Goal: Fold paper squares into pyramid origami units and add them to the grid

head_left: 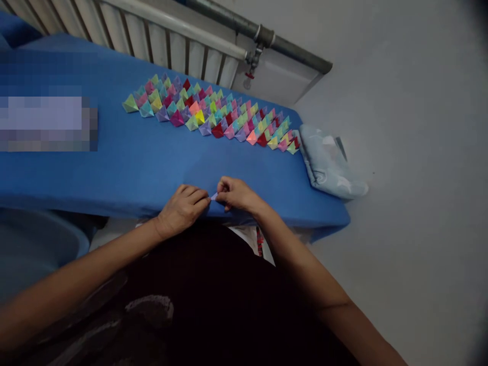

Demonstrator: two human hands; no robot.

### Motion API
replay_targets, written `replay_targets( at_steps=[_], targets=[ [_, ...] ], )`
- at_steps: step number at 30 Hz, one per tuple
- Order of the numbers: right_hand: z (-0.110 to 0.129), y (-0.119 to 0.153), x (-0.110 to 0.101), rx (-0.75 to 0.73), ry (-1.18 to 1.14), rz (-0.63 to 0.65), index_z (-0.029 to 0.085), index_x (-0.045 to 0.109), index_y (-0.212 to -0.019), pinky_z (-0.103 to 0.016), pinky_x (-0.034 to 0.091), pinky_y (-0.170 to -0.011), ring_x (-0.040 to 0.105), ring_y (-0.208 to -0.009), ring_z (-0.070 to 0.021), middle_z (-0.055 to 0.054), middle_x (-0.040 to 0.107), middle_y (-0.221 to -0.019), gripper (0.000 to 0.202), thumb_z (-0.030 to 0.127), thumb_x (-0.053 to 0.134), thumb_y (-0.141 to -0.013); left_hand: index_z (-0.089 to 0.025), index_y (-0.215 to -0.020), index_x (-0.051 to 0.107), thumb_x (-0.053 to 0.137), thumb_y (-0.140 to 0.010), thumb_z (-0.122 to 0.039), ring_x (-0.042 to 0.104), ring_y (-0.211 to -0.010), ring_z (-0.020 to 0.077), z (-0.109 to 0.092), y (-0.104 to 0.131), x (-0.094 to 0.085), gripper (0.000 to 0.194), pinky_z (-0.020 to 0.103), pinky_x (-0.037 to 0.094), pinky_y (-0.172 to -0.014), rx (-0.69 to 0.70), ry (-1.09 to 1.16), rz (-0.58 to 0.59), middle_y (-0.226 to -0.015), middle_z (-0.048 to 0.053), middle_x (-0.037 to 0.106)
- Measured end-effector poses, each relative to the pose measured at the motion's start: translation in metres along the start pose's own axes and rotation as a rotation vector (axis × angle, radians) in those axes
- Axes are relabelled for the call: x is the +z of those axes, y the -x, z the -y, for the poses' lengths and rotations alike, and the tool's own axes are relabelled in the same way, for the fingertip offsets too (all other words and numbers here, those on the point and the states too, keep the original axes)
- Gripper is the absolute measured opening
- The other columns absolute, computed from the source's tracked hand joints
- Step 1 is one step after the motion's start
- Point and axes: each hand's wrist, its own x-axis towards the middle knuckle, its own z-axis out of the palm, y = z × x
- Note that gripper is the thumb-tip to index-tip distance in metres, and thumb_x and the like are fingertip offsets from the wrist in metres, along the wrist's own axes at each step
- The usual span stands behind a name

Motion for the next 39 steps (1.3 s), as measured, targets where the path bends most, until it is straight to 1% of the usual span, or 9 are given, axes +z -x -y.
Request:
replay_targets(
  at_steps=[7,11,15,23,27,30,32,36,39],
  targets=[
    [-0.003,-0.004,0.003,-0.045,0.112,-0.025,0.020,0.047,-0.071,-0.016,0.038,-0.037,0.047,-0.040,-0.0053,0.010,0.048,-0.054,0.025,0.000,0.059,-0.076,-0.017,-0.101,0.070,0.047,-0.100,-0.015,0.057,-0.086,0.0218,-0.001,-0.001,0.000,0.023,0.037,0.041,-0.076,-0.007,0.002,-0.004,-0.099,0.010,0.071],
    [-0.007,-0.006,0.001,-0.003,0.021,0.009,0.020,0.048,-0.072,-0.015,0.039,-0.038,0.050,-0.040,-0.0049,0.011,0.048,-0.055,0.024,-0.001,0.059,-0.076,-0.018,-0.099,0.069,0.045,-0.101,-0.016,0.057,-0.086,0.0210,-0.001,-0.001,-0.001,0.024,0.036,0.042,-0.076,0.000,-0.023,0.010,-0.099,0.008,0.072],
    [-0.009,-0.005,-0.002,-0.002,-0.049,-0.011,0.020,0.048,-0.073,-0.014,0.040,-0.039,0.050,-0.039,-0.0044,0.012,0.048,-0.054,0.026,-0.004,0.058,-0.073,-0.018,-0.098,0.069,0.046,-0.101,-0.016,0.057,-0.086,0.0213,-0.002,-0.001,-0.001,0.023,0.036,0.041,-0.076,-0.029,-0.014,0.009,-0.100,0.008,0.072],
    [-0.007,-0.002,-0.003,-0.003,-0.082,0.012,0.020,0.047,-0.072,-0.016,0.039,-0.037,0.050,-0.038,-0.0051,0.012,0.047,-0.054,0.027,-0.005,0.056,-0.075,-0.017,-0.096,0.069,0.047,-0.100,-0.015,0.056,-0.086,0.0219,-0.002,-0.002,0.000,0.023,0.037,0.040,-0.075,-0.031,-0.007,0.008,-0.098,0.009,0.072],
    [-0.005,-0.002,-0.002,-0.028,-0.012,0.022,0.021,0.046,-0.073,-0.016,0.038,-0.037,0.047,-0.037,-0.0050,0.012,0.046,-0.052,0.027,-0.005,0.055,-0.075,-0.017,-0.099,0.069,0.047,-0.100,-0.015,0.056,-0.087,0.0224,-0.002,-0.001,0.000,0.022,0.037,0.041,-0.076,-0.025,-0.014,0.011,-0.099,0.009,0.072],
    [-0.006,-0.002,-0.001,-0.048,0.044,0.006,0.021,0.047,-0.072,-0.016,0.036,-0.037,0.045,-0.038,-0.0051,0.012,0.045,-0.052,0.026,-0.004,0.055,-0.075,-0.018,-0.100,0.069,0.047,-0.099,-0.014,0.056,-0.087,0.0225,-0.003,-0.001,-0.001,0.023,0.037,0.042,-0.076,-0.035,-0.006,0.014,-0.100,0.009,0.072],
    [-0.009,-0.001,0.000,-0.035,0.019,-0.003,0.021,0.047,-0.072,-0.017,0.036,-0.038,0.044,-0.039,-0.0055,0.012,0.045,-0.053,0.025,-0.003,0.056,-0.075,-0.017,-0.103,0.070,0.049,-0.098,-0.013,0.057,-0.088,0.0229,-0.003,-0.001,-0.001,0.022,0.038,0.042,-0.076,-0.039,0.013,0.010,-0.101,0.010,0.072],
    [-0.019,0.003,-0.001,-0.006,-0.029,-0.108,0.022,0.047,-0.074,-0.018,0.033,-0.039,0.041,-0.040,-0.0055,0.012,0.045,-0.056,0.023,0.004,0.061,-0.078,-0.019,-0.106,0.070,0.050,-0.097,-0.013,0.058,-0.089,0.0236,-0.004,0.000,0.000,0.022,0.039,0.043,-0.077,-0.061,0.051,0.024,-0.103,0.010,0.072],
    [-0.021,0.004,-0.002,0.019,-0.013,-0.120,0.022,0.048,-0.075,-0.018,0.031,-0.039,0.039,-0.042,-0.0056,0.012,0.044,-0.055,0.022,0.007,0.064,-0.078,-0.020,-0.106,0.070,0.048,-0.098,-0.014,0.058,-0.090,0.0235,-0.004,0.000,0.001,0.024,0.039,0.044,-0.079,-0.075,0.049,0.025,-0.103,0.009,0.072]
  ],
)
